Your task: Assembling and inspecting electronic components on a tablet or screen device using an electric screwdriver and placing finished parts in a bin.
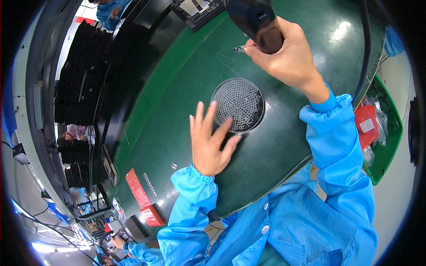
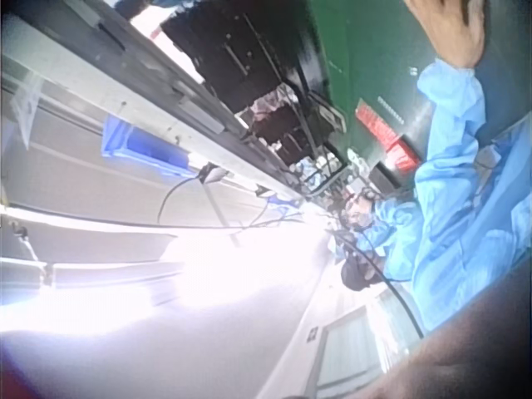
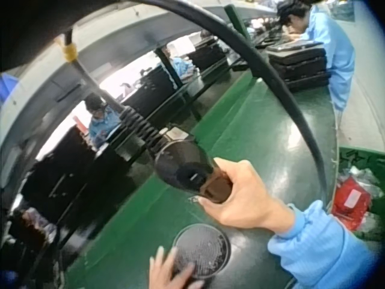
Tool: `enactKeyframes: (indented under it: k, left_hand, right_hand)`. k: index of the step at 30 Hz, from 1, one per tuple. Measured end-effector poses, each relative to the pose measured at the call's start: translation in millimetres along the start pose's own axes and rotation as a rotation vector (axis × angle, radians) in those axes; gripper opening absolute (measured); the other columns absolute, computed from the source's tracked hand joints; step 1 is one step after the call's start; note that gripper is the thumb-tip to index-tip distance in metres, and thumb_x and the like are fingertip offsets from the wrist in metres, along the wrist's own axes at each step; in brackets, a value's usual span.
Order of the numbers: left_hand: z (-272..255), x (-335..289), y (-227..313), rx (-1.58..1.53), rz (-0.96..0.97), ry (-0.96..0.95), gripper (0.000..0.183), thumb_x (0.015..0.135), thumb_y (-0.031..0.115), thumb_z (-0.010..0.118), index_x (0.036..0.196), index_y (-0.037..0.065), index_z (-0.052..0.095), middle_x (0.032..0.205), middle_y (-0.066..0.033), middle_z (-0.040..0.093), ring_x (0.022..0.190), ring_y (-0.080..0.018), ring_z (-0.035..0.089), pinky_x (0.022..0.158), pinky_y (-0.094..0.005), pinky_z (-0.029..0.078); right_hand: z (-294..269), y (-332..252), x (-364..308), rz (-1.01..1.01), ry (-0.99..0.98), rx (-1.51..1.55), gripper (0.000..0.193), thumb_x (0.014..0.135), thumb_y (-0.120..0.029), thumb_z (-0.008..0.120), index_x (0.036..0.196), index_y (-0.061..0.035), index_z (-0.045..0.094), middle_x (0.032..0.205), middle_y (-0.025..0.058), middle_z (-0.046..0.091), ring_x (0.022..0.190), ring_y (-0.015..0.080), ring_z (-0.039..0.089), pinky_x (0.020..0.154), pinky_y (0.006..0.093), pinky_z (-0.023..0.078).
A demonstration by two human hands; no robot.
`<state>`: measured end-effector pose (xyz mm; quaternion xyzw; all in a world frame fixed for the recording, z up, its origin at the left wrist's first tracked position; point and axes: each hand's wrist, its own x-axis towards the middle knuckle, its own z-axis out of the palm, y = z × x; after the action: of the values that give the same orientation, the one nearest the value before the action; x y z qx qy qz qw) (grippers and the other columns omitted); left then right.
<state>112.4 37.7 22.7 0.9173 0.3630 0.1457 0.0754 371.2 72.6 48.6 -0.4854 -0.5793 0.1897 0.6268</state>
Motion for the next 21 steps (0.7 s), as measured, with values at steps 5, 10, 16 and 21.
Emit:
enactKeyframes:
  k: [5,10,16,21]
  left_hand:
    - [0.1,3.0,5.5,0.000,-0.049,-0.083,0.040,0.079,0.025,0.069,0.116,0.010,0.065,0.147,-0.0204,0.032,0.138,-0.0437,0.021,0.109,-0.0595,0.016]
    - [-2.0,3.5,-9.5,-0.078,0.105,-0.012,0.037,0.078,0.021,0.070,0.113,0.010,0.067,0.145,-0.0194,0.035,0.138,-0.0413,0.023,0.109,-0.0596,0.017]
    - [2.2,7.9,5.3,-0.024,-0.038,-0.057,0.040,0.079,0.031,0.070,0.111,0.007,0.066,0.145,-0.0185,0.036,0.137,-0.0430,0.024,0.104,-0.0654,0.019]
    - [2.1,4.8,0.2,0.056,-0.119,0.082,0.041,0.077,0.031,0.072,0.109,0.007,0.068,0.144,-0.0195,0.036,0.136,-0.0436,0.026,0.104,-0.0653,0.020]
  right_hand:
    - [4.6,2.9,-0.5,-0.069,0.099,0.039,0.022,0.067,-0.004,0.070,0.086,0.0008,0.060,0.064,0.0130,0.060,0.053,0.0169,0.052,0.053,0.0290,0.044]
    - [5.6,4.3,-0.5,-0.052,0.096,0.071,0.021,0.067,-0.004,0.070,0.085,0.0006,0.060,0.063,0.0106,0.058,0.053,0.0146,0.050,0.053,0.0285,0.043]
    - [4.6,3.9,-0.2,-0.006,0.078,0.053,0.019,0.068,-0.004,0.069,0.085,0.0009,0.060,0.063,0.0081,0.057,0.055,0.0120,0.048,0.053,0.0277,0.043]
    - [5.8,5.0,0.2,-0.052,0.088,0.088,0.019,0.069,-0.003,0.069,0.085,0.0014,0.060,0.064,0.0088,0.059,0.056,0.0118,0.050,0.054,0.0272,0.044]
